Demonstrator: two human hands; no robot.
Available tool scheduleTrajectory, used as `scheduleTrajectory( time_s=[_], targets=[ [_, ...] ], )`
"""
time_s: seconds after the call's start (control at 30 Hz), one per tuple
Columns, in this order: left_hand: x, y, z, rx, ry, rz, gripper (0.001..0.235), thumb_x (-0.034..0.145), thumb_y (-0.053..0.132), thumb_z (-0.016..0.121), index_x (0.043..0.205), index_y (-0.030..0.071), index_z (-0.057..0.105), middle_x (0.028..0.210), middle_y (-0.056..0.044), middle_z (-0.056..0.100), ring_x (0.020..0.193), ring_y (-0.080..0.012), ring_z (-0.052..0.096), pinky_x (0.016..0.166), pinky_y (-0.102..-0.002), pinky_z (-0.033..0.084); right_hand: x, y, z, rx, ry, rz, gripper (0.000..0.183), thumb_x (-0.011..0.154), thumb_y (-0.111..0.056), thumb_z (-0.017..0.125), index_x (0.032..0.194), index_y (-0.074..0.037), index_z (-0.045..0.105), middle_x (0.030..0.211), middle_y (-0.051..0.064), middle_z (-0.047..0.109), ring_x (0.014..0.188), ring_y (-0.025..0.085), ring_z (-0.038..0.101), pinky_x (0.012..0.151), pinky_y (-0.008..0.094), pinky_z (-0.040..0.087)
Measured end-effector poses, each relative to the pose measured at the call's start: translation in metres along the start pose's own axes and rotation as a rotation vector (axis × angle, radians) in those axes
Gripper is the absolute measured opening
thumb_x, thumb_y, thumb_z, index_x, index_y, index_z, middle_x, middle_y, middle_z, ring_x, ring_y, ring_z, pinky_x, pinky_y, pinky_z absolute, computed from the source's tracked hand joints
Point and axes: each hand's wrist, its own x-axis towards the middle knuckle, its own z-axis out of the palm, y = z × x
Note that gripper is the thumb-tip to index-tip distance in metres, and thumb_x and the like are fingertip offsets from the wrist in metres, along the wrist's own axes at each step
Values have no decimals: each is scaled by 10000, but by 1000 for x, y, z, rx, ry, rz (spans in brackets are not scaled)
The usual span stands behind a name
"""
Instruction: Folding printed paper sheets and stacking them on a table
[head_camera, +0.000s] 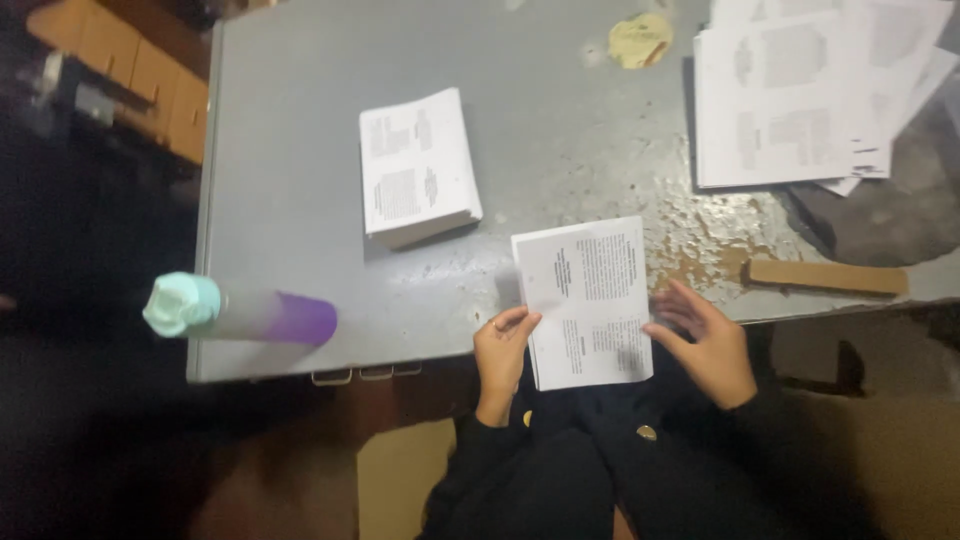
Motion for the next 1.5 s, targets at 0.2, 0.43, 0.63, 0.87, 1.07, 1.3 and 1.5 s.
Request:
scheduleTrajectory(
  time_s=[0.2, 0.43, 0.63, 0.87, 1.07, 1.3, 1.5],
  targets=[
    [-13, 4, 3, -134, 35, -12, 325, 811, 111, 892, 1067, -31, 749, 888, -82, 778, 753, -104, 726, 683, -219, 637, 7, -46, 22, -26, 2, 224, 733, 692, -48, 932, 1363, 13, 643, 1050, 243, 752, 968, 264, 730, 910, 358, 576],
    [-11, -11, -8, -130, 46, 51, 274, 785, 67, 913, 1002, 5, 756, 820, -34, 752, 697, -55, 690, 640, -190, 632, -9, -88, 11, -54, 65, 253, 335, 752, -98, 920, 1048, -6, 793, 973, 182, 810, 949, 197, 754, 860, 353, 591],
    [-19, -13, -8, -323, -49, 75, 164, 827, 1, 841, 857, 16, 680, 694, -24, 591, 598, -100, 511, 545, -250, 414, -30, -152, 4, -118, 71, 213, 230, 786, -155, 845, 996, -62, 854, 940, 30, 855, 809, 91, 772, 825, 213, 625],
    [-24, -22, -11, -423, -6, 182, 197, 839, -50, 806, 811, 53, 640, 697, -19, 562, 661, -149, 568, 594, -297, 462, -39, -163, 3, -173, 80, 173, 272, 803, -190, 826, 1070, -150, 795, 892, 84, 871, 858, 76, 814, 778, 179, 589],
    [-20, -35, -16, -519, 5, 157, 161, 821, -48, 816, 870, 52, 700, 777, -76, 717, 736, -175, 693, 707, -318, 575, -45, -164, 6, -94, 116, 176, 179, 802, -175, 836, 955, -107, 773, 875, 86, 878, 854, 66, 787, 700, 186, 565],
    [-21, -33, -16, -471, 41, 189, 209, 849, -62, 789, 786, 67, 637, 683, -19, 597, 665, -114, 587, 635, -279, 514, -47, -147, 8, -84, 170, -4, 95, 820, -129, 839, 817, -74, 761, 791, 16, 830, 726, 18, 698, 703, 164, 553],
    [-25, -26, -16, -475, 45, 154, 174, 839, -42, 808, 800, 58, 671, 733, -32, 662, 726, -135, 645, 705, -293, 564, -51, -153, 4, -212, 152, -110, 84, 863, -183, 784, 869, -100, 776, 810, -16, 841, 728, 14, 746, 649, 167, 540]
  ],
)
